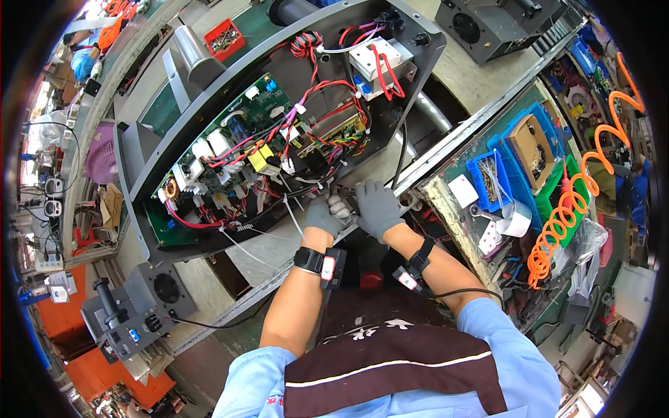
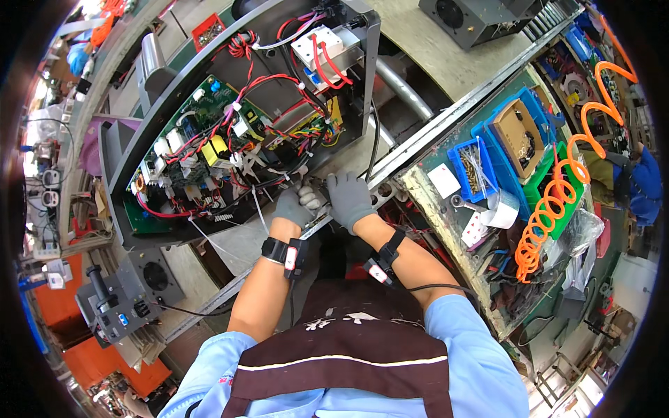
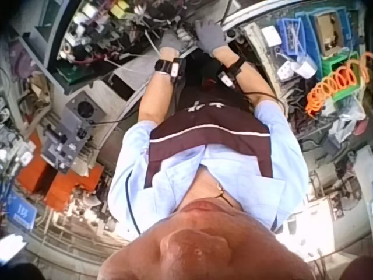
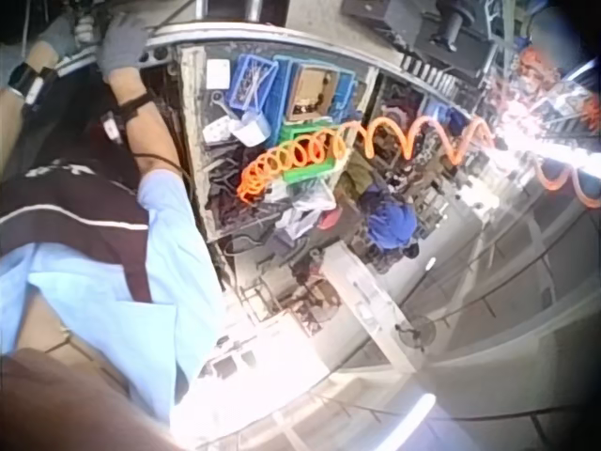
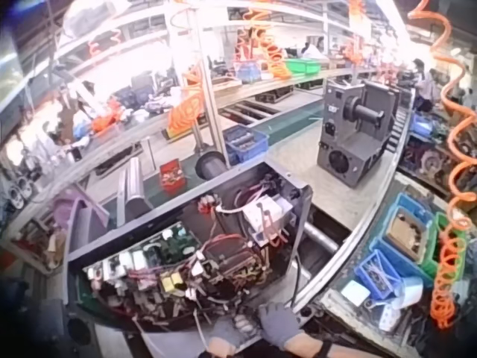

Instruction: Assembling internal components, wiring, and securing an electronic chassis using an electric screwdriver and wire tools on a production line.

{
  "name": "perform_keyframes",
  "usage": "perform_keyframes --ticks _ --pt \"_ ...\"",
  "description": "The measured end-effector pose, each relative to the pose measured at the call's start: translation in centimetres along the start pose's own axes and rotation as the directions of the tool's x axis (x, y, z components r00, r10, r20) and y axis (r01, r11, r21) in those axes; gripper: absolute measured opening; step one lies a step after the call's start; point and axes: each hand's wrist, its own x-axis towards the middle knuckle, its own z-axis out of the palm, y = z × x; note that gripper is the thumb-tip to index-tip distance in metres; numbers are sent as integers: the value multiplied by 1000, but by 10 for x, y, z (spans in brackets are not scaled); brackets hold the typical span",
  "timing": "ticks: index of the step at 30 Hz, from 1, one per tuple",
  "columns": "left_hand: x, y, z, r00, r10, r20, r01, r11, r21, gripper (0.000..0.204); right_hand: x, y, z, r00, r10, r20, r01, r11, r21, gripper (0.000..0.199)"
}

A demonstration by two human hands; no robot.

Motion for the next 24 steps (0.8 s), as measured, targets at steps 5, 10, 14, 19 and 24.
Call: perform_keyframes --ticks 5,10,14,19,24 --pt "-11 1 5 964 234 -128 -149 871 468 23 1 -9 3 999 -13 -46 16 998 66 64" --pt "-13 0 7 937 313 -155 -174 803 570 24 5 -15 11 998 46 -31 -41 989 140 62" --pt "-15 4 3 973 225 -56 -157 817 555 24 13 -17 20 997 78 24 -81 977 198 59" --pt "-16 0 6 953 271 -140 -148 813 563 22 15 -21 24 988 144 52 -153 926 346 58" --pt "-27 1 1 904 393 -167 -169 689 705 18 -5 -20 18 940 208 270 -333 735 591 51"
